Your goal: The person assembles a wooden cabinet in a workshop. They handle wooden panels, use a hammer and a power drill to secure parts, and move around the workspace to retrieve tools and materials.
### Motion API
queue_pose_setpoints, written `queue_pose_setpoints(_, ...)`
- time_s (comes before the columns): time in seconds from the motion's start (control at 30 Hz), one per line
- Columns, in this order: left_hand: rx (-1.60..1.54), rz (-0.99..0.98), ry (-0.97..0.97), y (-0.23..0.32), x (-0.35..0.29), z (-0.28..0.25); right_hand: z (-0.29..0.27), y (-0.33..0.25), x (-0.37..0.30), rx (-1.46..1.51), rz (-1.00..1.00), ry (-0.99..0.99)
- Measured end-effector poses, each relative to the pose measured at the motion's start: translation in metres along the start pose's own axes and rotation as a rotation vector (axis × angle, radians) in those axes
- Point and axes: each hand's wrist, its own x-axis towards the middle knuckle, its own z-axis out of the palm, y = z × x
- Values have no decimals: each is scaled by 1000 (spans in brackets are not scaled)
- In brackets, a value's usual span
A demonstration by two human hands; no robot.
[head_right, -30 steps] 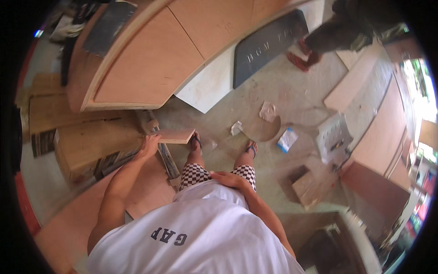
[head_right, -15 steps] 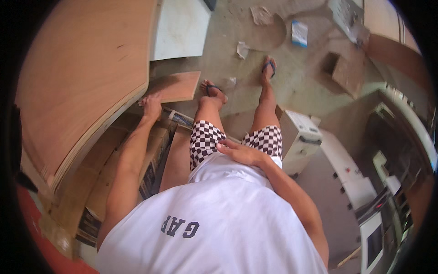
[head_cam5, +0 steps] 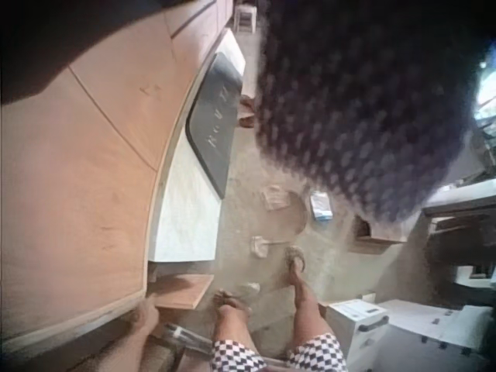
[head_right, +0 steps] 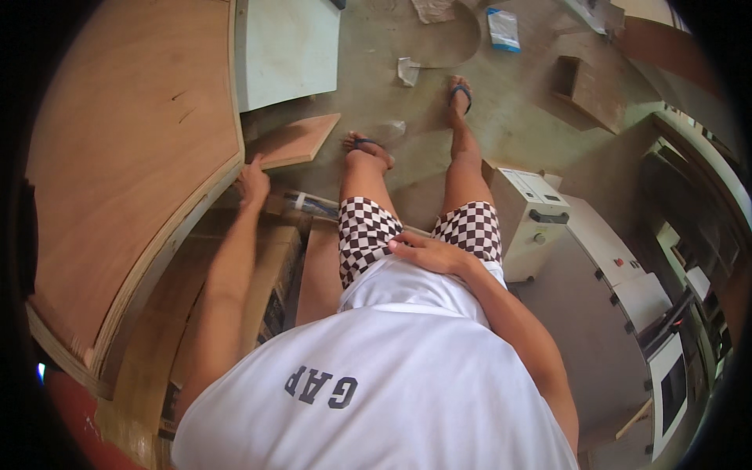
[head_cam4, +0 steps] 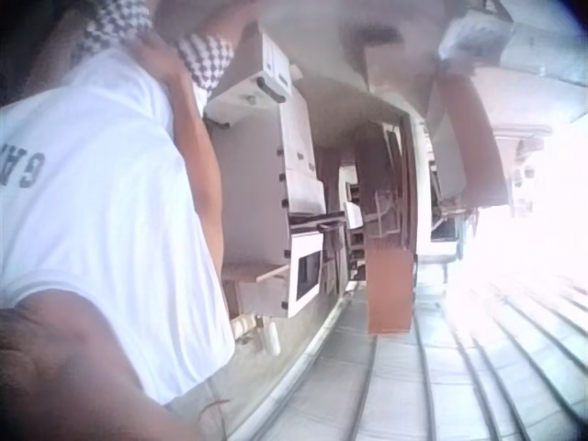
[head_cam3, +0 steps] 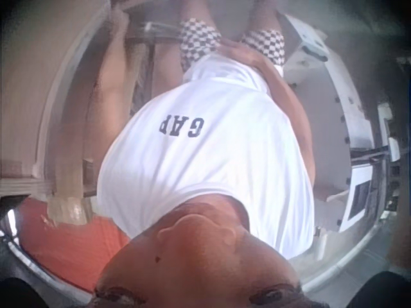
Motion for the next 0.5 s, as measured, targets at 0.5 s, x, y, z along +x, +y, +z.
queue_pose_setpoints(0.5, -1848, -792, 42, 95, 8, 55, 1, 5, 7, 41, 17, 16)
